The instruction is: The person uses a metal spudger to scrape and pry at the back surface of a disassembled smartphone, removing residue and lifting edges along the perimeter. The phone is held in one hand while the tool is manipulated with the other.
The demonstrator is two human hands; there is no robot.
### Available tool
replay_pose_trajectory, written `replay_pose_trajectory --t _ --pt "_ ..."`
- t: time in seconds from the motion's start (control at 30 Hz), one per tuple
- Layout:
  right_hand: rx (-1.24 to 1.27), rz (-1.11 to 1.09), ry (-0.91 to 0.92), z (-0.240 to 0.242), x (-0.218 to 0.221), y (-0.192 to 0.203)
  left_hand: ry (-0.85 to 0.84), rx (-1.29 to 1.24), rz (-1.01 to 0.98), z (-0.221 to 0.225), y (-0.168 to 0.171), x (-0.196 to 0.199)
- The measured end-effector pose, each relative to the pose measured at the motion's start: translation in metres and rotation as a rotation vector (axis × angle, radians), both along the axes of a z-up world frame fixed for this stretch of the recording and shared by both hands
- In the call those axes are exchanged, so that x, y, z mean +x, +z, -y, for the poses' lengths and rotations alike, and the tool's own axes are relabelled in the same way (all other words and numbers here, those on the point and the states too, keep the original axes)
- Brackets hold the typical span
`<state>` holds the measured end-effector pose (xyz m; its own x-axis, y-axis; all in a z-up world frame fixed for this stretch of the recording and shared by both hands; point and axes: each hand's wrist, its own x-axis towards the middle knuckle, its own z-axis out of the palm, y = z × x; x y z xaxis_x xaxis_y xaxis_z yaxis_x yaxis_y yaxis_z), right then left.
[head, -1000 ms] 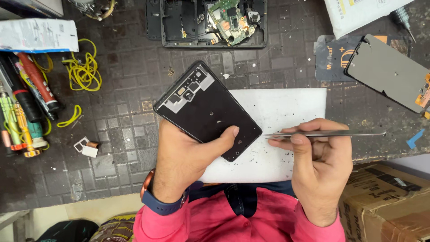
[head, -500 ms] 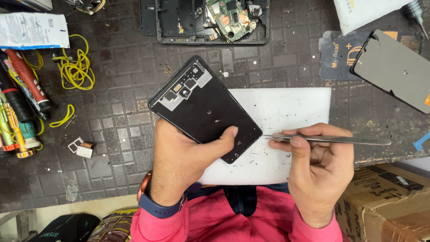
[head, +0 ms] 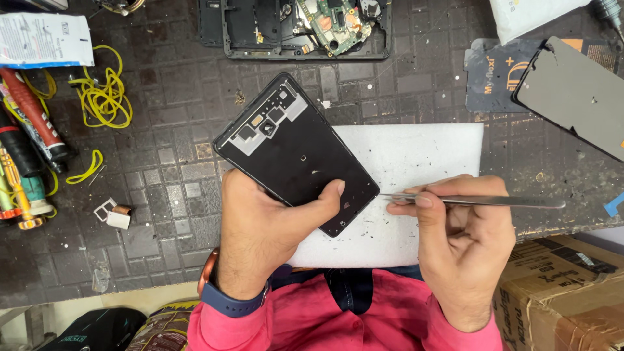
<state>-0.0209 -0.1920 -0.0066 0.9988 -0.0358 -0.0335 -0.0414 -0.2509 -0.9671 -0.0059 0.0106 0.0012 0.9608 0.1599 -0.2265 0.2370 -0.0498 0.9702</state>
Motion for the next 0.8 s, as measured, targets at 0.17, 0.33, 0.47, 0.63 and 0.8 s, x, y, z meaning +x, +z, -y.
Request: replay_pose_trajectory --t 0.17,0.33,0.47,0.63,0.8 --pt "-0.010 -0.040 0.038 0.004 0.004 0.001 0.006 0.059 0.027 0.001 -0.002 0.000" --pt "-0.038 -0.110 0.091 0.009 0.012 0.005 0.015 0.029 -0.008 0.002 -0.002 0.001" --pt "-0.038 -0.130 0.136 0.012 0.016 0.007 0.013 0.047 -0.035 0.003 0.000 0.001" --pt "-0.021 -0.187 0.144 0.013 0.020 0.007 0.014 0.066 -0.029 0.002 0.000 0.001" --pt "0.019 -0.214 0.149 0.013 0.024 0.007 0.014 0.095 -0.033 0.004 0.001 0.002"
